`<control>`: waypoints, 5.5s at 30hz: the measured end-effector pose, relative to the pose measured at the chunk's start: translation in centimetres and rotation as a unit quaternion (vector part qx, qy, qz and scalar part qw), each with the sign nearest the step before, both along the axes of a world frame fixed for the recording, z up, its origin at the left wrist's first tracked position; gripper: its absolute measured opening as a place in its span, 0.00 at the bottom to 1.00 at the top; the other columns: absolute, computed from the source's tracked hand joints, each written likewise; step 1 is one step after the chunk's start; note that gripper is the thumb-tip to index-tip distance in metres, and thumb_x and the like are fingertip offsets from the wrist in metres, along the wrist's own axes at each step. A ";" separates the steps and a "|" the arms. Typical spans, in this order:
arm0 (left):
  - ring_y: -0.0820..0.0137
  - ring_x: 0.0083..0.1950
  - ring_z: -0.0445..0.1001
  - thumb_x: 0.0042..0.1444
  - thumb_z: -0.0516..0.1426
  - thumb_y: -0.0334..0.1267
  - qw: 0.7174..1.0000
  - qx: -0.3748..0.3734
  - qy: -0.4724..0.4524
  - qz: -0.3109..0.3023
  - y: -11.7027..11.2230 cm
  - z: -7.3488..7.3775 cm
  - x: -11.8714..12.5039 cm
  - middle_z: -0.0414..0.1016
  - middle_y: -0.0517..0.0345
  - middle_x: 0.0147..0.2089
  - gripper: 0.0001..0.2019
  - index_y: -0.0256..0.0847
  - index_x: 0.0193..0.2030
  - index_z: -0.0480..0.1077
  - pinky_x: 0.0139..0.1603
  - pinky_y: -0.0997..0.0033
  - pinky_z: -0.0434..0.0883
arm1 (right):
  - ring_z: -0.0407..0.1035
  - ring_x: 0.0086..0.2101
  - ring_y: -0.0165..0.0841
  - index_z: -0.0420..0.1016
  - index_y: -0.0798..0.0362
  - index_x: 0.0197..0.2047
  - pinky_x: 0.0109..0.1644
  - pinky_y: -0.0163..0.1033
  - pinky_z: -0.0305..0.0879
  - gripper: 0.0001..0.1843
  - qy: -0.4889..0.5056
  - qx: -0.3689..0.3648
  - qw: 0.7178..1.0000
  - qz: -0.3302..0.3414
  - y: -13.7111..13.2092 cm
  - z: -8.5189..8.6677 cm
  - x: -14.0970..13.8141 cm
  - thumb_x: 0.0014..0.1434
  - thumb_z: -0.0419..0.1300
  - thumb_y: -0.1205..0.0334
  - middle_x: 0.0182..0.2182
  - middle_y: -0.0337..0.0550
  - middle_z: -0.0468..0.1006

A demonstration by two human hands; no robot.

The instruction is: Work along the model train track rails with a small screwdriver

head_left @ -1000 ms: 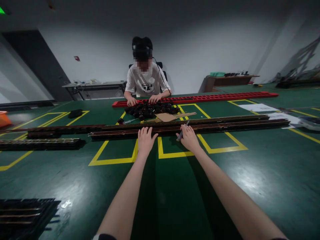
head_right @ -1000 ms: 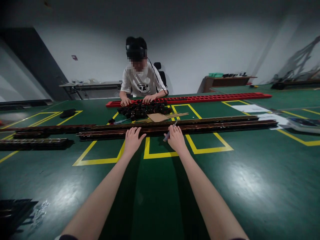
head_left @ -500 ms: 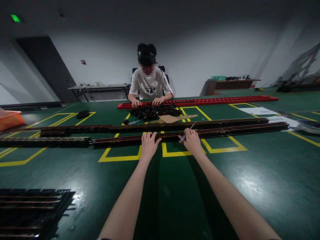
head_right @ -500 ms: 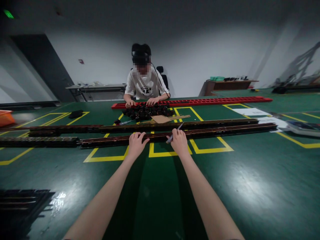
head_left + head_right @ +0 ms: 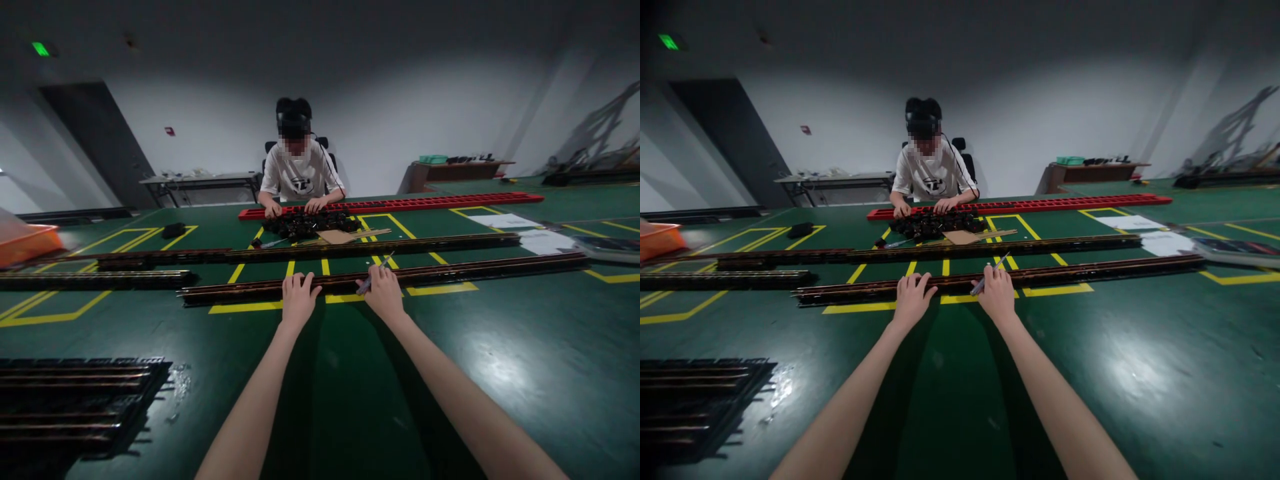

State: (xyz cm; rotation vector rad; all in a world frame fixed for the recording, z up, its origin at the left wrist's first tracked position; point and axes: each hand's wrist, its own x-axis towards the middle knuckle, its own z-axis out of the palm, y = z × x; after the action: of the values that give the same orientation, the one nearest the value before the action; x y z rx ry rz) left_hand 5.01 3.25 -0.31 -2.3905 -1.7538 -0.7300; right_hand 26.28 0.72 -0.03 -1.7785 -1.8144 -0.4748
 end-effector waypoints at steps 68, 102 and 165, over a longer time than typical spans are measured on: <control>0.59 0.63 0.61 0.59 0.54 0.44 0.998 0.056 0.003 -0.042 -2.5 -0.4 -3.9 0.66 0.48 0.59 0.22 0.39 0.58 0.64 0.67 0.49 0.51 | 0.66 0.32 0.38 0.61 0.55 0.36 0.40 0.41 0.58 0.11 -0.059 0.016 0.988 0.140 -1.0 -0.2 -5.3 0.57 0.53 0.55 0.29 0.46 0.71; 0.58 0.51 0.65 0.61 0.48 0.52 0.999 0.026 0.008 -0.022 -3.2 0.2 -3.9 0.71 0.50 0.51 0.21 0.41 0.51 0.70 0.55 0.53 0.59 | 0.68 0.31 0.38 0.64 0.56 0.36 0.37 0.40 0.57 0.13 -0.080 -0.015 0.984 0.160 -2.1 0.4 -6.1 0.58 0.53 0.53 0.29 0.48 0.74; 0.69 0.42 0.73 0.60 0.46 0.33 0.910 -0.072 -0.404 0.047 0.1 -0.6 -13.8 0.76 0.57 0.39 0.13 0.39 0.36 0.72 0.44 0.71 0.68 | 0.71 0.25 0.29 0.68 0.54 0.36 0.27 0.34 0.66 0.10 0.454 -0.196 0.783 0.378 -1.3 1.7 -18.9 0.58 0.55 0.55 0.30 0.44 0.78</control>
State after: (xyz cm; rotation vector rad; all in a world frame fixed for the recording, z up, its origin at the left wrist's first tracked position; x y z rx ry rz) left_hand -8.82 3.35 -0.92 -2.2055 -2.2155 -1.8268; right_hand 7.35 -0.54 1.67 -0.9774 -1.6941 0.9813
